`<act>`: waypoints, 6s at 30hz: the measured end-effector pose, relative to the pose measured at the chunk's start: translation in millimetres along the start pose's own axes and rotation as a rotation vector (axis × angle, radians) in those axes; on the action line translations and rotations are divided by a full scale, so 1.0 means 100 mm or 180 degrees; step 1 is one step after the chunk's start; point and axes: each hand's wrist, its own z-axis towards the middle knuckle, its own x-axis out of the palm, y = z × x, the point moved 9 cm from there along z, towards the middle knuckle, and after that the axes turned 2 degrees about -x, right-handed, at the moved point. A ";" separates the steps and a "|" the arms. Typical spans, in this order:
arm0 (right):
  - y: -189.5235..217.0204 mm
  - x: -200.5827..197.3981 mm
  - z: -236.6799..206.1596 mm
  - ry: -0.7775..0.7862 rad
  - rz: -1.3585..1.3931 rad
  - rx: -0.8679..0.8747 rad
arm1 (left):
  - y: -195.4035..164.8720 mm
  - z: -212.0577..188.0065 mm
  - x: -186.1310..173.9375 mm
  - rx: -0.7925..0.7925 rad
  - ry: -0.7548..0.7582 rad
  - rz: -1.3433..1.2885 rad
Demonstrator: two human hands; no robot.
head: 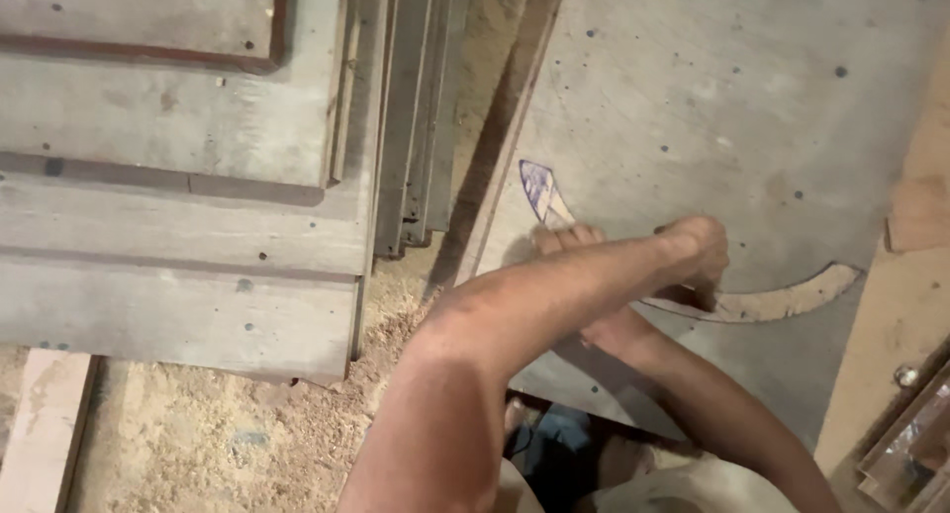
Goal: The person kneels on the floor of a woodworking shop and traces around a curved wooden template placed on a large board, using a pen. They repeatedly reposition and hold the template steady with one hand while drawing along its edge, then move the board at the end.
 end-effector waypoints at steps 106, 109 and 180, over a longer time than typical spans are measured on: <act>-1.83 -1.54 -3.19 -0.1457 -0.0484 0.1944 | -0.60 -2.65 1.27 -0.3859 -0.3423 -0.2200; -1.80 -1.51 -3.18 -0.1453 -0.0543 0.1856 | -0.62 -2.66 1.31 -0.3836 -0.3454 -0.1979; -0.42 -0.34 -0.27 0.0068 0.1714 0.0017 | -1.33 -0.92 0.24 -0.2224 -0.0669 -0.1953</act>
